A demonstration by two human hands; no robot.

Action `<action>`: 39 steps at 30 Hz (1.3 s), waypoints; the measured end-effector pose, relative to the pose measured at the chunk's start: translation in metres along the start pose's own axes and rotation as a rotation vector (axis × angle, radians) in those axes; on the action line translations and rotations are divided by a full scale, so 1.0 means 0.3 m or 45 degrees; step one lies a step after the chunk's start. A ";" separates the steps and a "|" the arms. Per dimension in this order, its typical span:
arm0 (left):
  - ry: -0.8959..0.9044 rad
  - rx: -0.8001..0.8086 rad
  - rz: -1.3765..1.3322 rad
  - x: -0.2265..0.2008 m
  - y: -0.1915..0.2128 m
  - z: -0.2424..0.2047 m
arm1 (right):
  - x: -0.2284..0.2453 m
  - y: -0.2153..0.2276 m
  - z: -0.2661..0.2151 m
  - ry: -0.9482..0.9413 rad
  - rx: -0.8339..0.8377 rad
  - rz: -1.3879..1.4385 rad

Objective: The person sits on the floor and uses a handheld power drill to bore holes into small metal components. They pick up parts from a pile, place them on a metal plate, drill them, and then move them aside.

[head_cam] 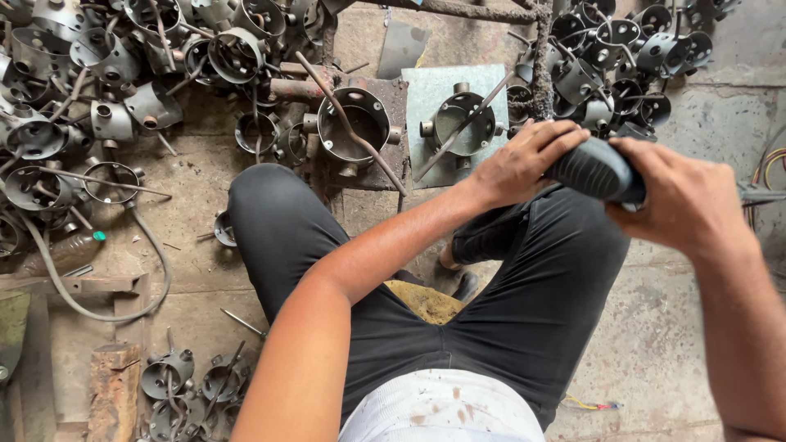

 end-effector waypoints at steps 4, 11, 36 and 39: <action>0.228 0.014 0.237 0.046 0.108 0.063 | -0.106 -0.034 0.085 0.020 0.104 0.104; 1.189 0.580 0.959 0.191 0.208 -0.064 | -0.203 -0.027 0.284 0.051 0.243 0.286; 1.199 0.350 1.042 0.232 0.223 -0.120 | -0.029 0.158 0.489 0.089 0.636 0.020; 1.180 0.325 1.018 0.212 0.230 -0.115 | -0.030 0.150 0.489 0.035 0.658 0.022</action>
Point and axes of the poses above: each hand's wrist, its own z-axis towards the middle knuckle, its own y-axis out of the back of the hand, x = y × z, the point moved 4 cm from there along z, towards the middle knuckle, and after that the axes turned 13 degrees about -z, right-handed, at the moved point
